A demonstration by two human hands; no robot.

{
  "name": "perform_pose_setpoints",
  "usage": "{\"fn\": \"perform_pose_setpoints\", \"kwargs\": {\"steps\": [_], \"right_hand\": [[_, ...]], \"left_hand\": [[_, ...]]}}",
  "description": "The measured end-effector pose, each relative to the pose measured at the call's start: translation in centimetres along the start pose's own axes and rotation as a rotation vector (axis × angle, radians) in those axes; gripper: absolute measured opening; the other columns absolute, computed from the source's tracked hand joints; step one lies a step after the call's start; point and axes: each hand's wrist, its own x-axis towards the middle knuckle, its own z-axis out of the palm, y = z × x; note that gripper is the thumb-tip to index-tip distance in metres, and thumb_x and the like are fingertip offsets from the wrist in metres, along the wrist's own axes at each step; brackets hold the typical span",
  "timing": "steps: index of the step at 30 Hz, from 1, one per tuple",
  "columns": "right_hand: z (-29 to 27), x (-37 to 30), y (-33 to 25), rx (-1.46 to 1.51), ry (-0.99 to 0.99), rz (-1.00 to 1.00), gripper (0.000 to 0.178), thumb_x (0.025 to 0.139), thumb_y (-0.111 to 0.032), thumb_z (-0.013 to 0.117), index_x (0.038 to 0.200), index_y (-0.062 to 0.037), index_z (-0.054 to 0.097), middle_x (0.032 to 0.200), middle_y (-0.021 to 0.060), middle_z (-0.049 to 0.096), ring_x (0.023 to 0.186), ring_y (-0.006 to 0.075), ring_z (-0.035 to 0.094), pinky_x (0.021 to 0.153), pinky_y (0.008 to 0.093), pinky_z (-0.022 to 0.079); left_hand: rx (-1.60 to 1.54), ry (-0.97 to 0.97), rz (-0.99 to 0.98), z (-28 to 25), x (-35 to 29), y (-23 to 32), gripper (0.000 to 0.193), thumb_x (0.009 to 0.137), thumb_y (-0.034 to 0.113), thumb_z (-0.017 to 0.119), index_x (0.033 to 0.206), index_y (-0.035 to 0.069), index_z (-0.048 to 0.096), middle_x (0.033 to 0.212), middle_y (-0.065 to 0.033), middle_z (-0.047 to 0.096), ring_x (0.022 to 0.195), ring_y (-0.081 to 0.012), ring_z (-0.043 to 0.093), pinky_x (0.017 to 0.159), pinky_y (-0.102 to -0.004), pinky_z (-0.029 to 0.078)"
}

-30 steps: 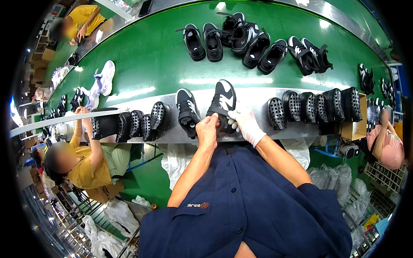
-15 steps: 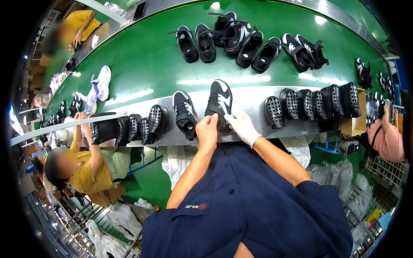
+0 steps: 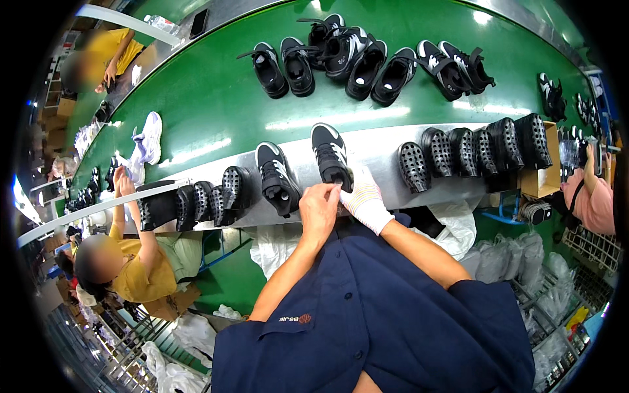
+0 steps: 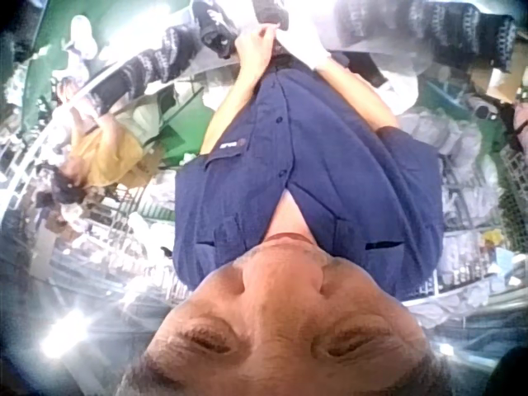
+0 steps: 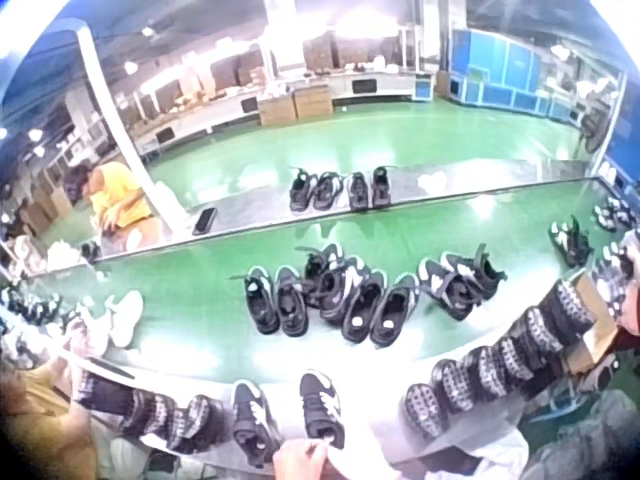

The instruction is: The person picks up black shoes one at a time from a conveyor belt, turns them over to look at the soles, pulls on the straps, and places them back on the belt.

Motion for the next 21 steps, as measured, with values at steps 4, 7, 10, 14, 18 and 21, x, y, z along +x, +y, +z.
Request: {"fn": "perform_pose_setpoints", "kwargs": {"steps": [4, 7, 10, 14, 18, 21], "right_hand": [[-0.2, 0.1, -0.1, -0.009, -0.007, -0.021, 0.047, 0.083, -0.025, 0.080, 0.118, 0.0017, 0.063, 0.112, 0.0263, 0.064, 0.104, 0.0458, 0.063, 0.091, 0.0480, 0.052], [0.8, 0.8, 0.4, -0.069, 0.063, -0.050, 0.035, 0.086, -0.024, 0.078, 0.107, 0.0006, 0.064, 0.105, 0.0257, 0.067, 0.097, 0.0464, 0.064, 0.084, 0.0501, 0.053], [1.7, 1.1, 1.2, -0.175, 0.063, 0.010, 0.030, 0.088, -0.025, 0.075, 0.104, -0.0010, 0.065, 0.105, 0.0247, 0.067, 0.095, 0.0461, 0.065, 0.083, 0.0509, 0.053], [2.1, 1.5, 0.8, -0.282, 0.009, -0.027, 0.026, 0.090, -0.023, 0.070, 0.105, -0.0020, 0.066, 0.104, 0.0239, 0.067, 0.096, 0.0446, 0.066, 0.083, 0.0512, 0.054], [2.0, 1.6, 0.2, -0.311, -0.006, -0.056, 0.028, 0.089, -0.020, 0.068, 0.111, -0.0024, 0.066, 0.104, 0.0229, 0.068, 0.096, 0.0427, 0.068, 0.084, 0.0512, 0.056], [2.1, 1.5, 0.0, -0.335, -0.011, -0.091, 0.027, 0.089, -0.020, 0.067, 0.110, -0.0021, 0.067, 0.104, 0.0230, 0.069, 0.096, 0.0424, 0.068, 0.084, 0.0514, 0.056]], "left_hand": [[0.285, 0.199, 0.104, -0.6, 0.7, -0.2, 0.023, 0.080, 0.007, 0.079, 0.096, 0.005, 0.063, 0.094, -0.0130, 0.060, 0.093, -0.0348, 0.061, 0.080, -0.0442, 0.052], [0.313, 0.219, 0.275, 0.2, 2.3, -1.0, 0.028, 0.073, 0.003, 0.077, 0.097, 0.005, 0.062, 0.095, -0.0131, 0.059, 0.092, -0.0352, 0.061, 0.079, -0.0453, 0.051], [0.368, 0.156, 0.376, -0.1, 2.5, -1.7, 0.034, 0.070, 0.003, 0.078, 0.101, 0.006, 0.065, 0.093, -0.0123, 0.058, 0.089, -0.0340, 0.059, 0.078, -0.0457, 0.049], [0.482, 0.163, 0.318, -0.3, 3.1, 1.0, 0.027, 0.073, 0.002, 0.075, 0.097, 0.008, 0.065, 0.094, -0.0104, 0.059, 0.090, -0.0316, 0.059, 0.077, -0.0439, 0.047], [0.463, 0.106, 0.496, -0.5, 3.3, -0.7, 0.005, 0.081, 0.011, 0.063, 0.085, 0.009, 0.062, 0.090, -0.0089, 0.056, 0.088, -0.0289, 0.057, 0.074, -0.0417, 0.045], [0.445, 0.030, 0.566, -0.3, 4.2, -1.1, 0.005, 0.080, 0.013, 0.062, 0.081, 0.008, 0.062, 0.090, -0.0093, 0.056, 0.087, -0.0284, 0.056, 0.075, -0.0403, 0.046]]}}
